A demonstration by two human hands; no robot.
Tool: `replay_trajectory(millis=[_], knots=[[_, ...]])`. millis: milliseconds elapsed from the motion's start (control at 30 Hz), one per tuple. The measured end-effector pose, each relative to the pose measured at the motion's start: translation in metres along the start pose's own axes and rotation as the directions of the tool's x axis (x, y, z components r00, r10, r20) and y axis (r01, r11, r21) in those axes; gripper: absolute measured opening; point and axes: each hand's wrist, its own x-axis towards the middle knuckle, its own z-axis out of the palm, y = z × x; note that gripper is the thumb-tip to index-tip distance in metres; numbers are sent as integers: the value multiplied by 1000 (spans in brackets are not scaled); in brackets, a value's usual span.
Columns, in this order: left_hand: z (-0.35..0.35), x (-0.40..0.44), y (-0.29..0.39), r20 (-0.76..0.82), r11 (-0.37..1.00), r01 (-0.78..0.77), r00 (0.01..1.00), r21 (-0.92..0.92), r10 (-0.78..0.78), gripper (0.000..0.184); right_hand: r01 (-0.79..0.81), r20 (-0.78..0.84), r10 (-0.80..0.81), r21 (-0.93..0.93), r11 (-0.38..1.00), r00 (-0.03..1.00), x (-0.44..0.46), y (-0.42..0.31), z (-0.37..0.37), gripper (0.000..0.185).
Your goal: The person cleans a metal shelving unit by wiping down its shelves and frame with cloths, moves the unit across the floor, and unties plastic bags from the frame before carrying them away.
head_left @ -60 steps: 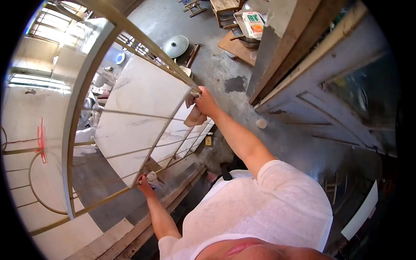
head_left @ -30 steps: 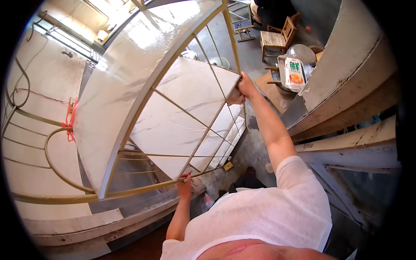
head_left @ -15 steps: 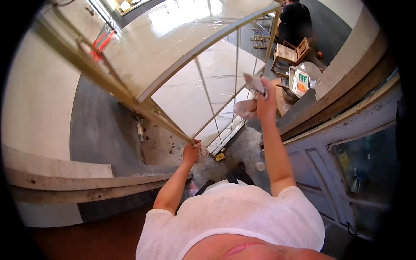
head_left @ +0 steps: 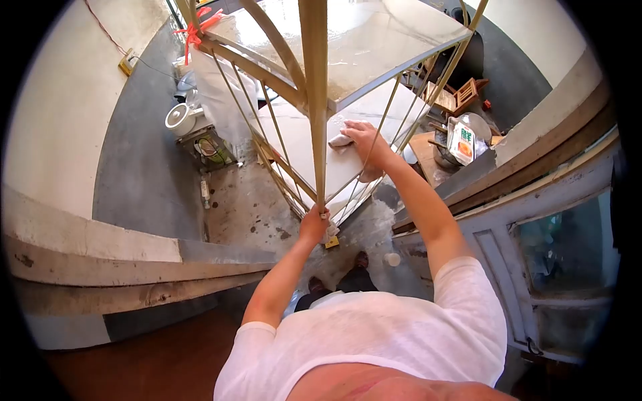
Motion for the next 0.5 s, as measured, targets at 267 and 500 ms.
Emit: replay_trajectory(millis=[267,500], knots=[[0,-7,8,36,998,21,999,53,-23,18,-527,-151,505,-215,822,850,87,94,36,26],[-7,-10,15,-16,998,59,998,9,-59,21,56,140,-84,191,980,987,72,11,52,25]])
